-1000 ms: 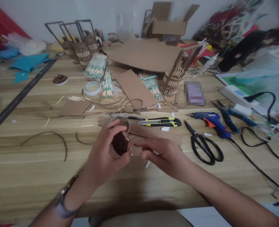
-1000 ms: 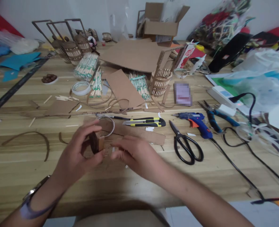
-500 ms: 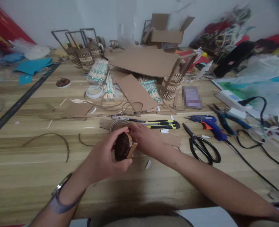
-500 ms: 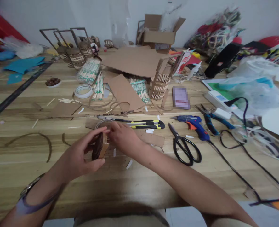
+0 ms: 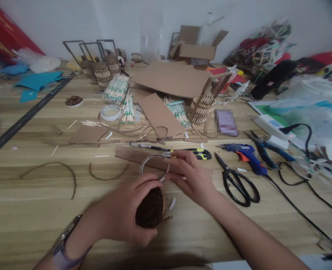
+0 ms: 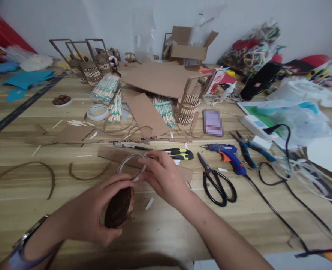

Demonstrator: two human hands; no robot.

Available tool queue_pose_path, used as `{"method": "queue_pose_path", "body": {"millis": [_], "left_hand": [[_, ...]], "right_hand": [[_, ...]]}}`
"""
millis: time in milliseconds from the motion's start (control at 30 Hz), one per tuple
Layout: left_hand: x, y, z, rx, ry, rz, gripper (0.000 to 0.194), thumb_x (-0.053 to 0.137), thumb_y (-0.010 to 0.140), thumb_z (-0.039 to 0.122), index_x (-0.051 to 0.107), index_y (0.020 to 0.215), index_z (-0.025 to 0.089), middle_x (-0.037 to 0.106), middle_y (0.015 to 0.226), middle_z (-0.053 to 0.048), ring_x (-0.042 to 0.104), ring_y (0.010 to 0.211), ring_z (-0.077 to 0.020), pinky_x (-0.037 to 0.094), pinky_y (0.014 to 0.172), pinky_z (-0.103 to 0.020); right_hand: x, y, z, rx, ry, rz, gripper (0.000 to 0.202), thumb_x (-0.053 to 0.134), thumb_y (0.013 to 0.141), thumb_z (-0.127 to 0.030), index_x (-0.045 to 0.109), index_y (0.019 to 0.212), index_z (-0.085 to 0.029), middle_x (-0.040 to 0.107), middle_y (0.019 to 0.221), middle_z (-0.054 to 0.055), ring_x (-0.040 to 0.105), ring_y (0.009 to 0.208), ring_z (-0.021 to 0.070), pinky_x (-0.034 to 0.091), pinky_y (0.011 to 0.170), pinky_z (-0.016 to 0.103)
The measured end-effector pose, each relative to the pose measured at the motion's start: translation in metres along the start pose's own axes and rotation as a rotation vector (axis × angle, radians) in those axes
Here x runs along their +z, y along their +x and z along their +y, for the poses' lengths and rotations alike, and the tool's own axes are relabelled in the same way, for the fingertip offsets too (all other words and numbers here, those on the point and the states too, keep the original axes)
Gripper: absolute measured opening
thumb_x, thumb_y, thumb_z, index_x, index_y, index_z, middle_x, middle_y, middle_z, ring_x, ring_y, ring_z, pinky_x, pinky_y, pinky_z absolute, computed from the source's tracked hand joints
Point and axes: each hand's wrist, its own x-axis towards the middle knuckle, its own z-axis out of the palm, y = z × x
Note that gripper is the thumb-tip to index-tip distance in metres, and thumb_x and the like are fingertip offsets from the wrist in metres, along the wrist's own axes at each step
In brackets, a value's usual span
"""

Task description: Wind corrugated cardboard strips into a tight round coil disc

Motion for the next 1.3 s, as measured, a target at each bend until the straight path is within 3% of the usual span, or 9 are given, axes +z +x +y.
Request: {"method": "queue_pose_path", "body": {"millis": [133, 233, 433, 567, 733, 833, 1000, 1133, 1300], "left_hand": [[0.001, -0.003, -0.002, 0.049, -0.005, 0.04, 0.076, 0.074, 0.059, 0.024, 0.052, 0.132, 0.02, 0.055, 0.142, -0.014, 0.057, 0.126, -0.0352, 0.049, 0.106, -0.05], [0.005, -0.004, -0.004, 0.058, 0.015, 0.043, 0.078, 0.073, 0.059, 0.024, 0.051, 0.133, 0.02, 0.055, 0.141, -0.015, 0.057, 0.126, -0.0355, 0.05, 0.105, -0.05], [0.008, -0.002, -0.006, 0.087, 0.068, 0.053, 0.078, 0.073, 0.058, 0.021, 0.049, 0.133, 0.019, 0.055, 0.14, -0.016, 0.058, 0.125, -0.0348, 0.051, 0.105, -0.048], [0.007, -0.003, -0.006, 0.075, 0.123, 0.091, 0.076, 0.072, 0.06, 0.02, 0.048, 0.132, 0.018, 0.055, 0.14, -0.017, 0.058, 0.126, -0.0347, 0.051, 0.104, -0.048], [0.009, -0.001, -0.006, 0.074, 0.221, 0.134, 0.071, 0.07, 0.063, 0.02, 0.049, 0.131, 0.013, 0.055, 0.138, -0.021, 0.059, 0.125, -0.0363, 0.052, 0.103, -0.05], [0.011, 0.0, -0.008, 0.065, 0.271, 0.143, 0.071, 0.069, 0.064, 0.02, 0.049, 0.131, 0.011, 0.055, 0.138, -0.024, 0.059, 0.124, -0.0377, 0.053, 0.101, -0.052], [0.016, 0.0, -0.01, 0.091, 0.264, 0.112, 0.072, 0.071, 0.064, 0.023, 0.048, 0.133, 0.014, 0.056, 0.139, -0.021, 0.059, 0.123, -0.038, 0.053, 0.101, -0.053], [0.02, -0.003, -0.013, 0.097, 0.264, 0.116, 0.078, 0.07, 0.063, 0.021, 0.045, 0.137, 0.021, 0.057, 0.14, -0.018, 0.06, 0.123, -0.0384, 0.054, 0.1, -0.053], [0.024, -0.005, -0.017, 0.099, 0.3, 0.165, 0.079, 0.069, 0.062, 0.019, 0.044, 0.138, 0.022, 0.057, 0.14, -0.017, 0.061, 0.122, -0.039, 0.056, 0.098, -0.053]], "right_hand": [[-0.004, 0.001, 0.008, 0.26, 0.333, -0.025, 0.048, 0.068, 0.09, -0.03, 0.052, 0.136, -0.027, 0.065, 0.122, 0.011, 0.065, 0.103, 0.0246, 0.055, 0.088, 0.041], [-0.002, -0.001, 0.01, 0.382, 0.519, -0.04, 0.048, 0.069, 0.089, -0.03, 0.054, 0.135, -0.028, 0.069, 0.117, 0.009, 0.066, 0.103, 0.0232, 0.054, 0.088, 0.039], [-0.002, 0.0, 0.006, 0.463, 0.583, 0.04, 0.034, 0.067, 0.087, -0.026, 0.062, 0.121, -0.024, 0.068, 0.094, 0.004, 0.065, 0.082, 0.0181, 0.054, 0.074, 0.033], [-0.009, 0.004, 0.003, 0.329, 0.336, 0.056, 0.021, 0.064, 0.088, -0.017, 0.067, 0.108, -0.023, 0.065, 0.085, 0.002, 0.063, 0.077, 0.0174, 0.053, 0.073, 0.031], [-0.016, 0.006, 0.004, 0.18, 0.061, 0.021, 0.021, 0.058, 0.09, -0.012, 0.068, 0.106, -0.021, 0.064, 0.084, 0.005, 0.063, 0.08, 0.0203, 0.053, 0.07, 0.032], [-0.017, 0.005, 0.005, 0.178, 0.008, 0.035, 0.019, 0.057, 0.091, -0.014, 0.068, 0.104, -0.02, 0.065, 0.087, 0.007, 0.064, 0.084, 0.0226, 0.056, 0.072, 0.035], [-0.011, 0.003, 0.001, 0.01, -0.032, 0.024, 0.032, 0.05, 0.095, -0.011, 0.062, 0.123, -0.021, 0.064, 0.124, 0.013, 0.062, 0.115, 0.024, 0.055, 0.095, 0.04], [-0.002, -0.002, 0.0, -0.023, -0.012, -0.075, 0.038, 0.045, 0.098, -0.01, 0.058, 0.131, -0.024, 0.069, 0.116, 0.01, 0.068, 0.106, 0.0213, 0.058, 0.089, 0.035], [0.004, -0.007, 0.004, 0.012, -0.09, -0.057, 0.032, 0.047, 0.098, -0.014, 0.061, 0.126, -0.022, 0.071, 0.106, 0.011, 0.069, 0.097, 0.0224, 0.059, 0.085, 0.036]]}}
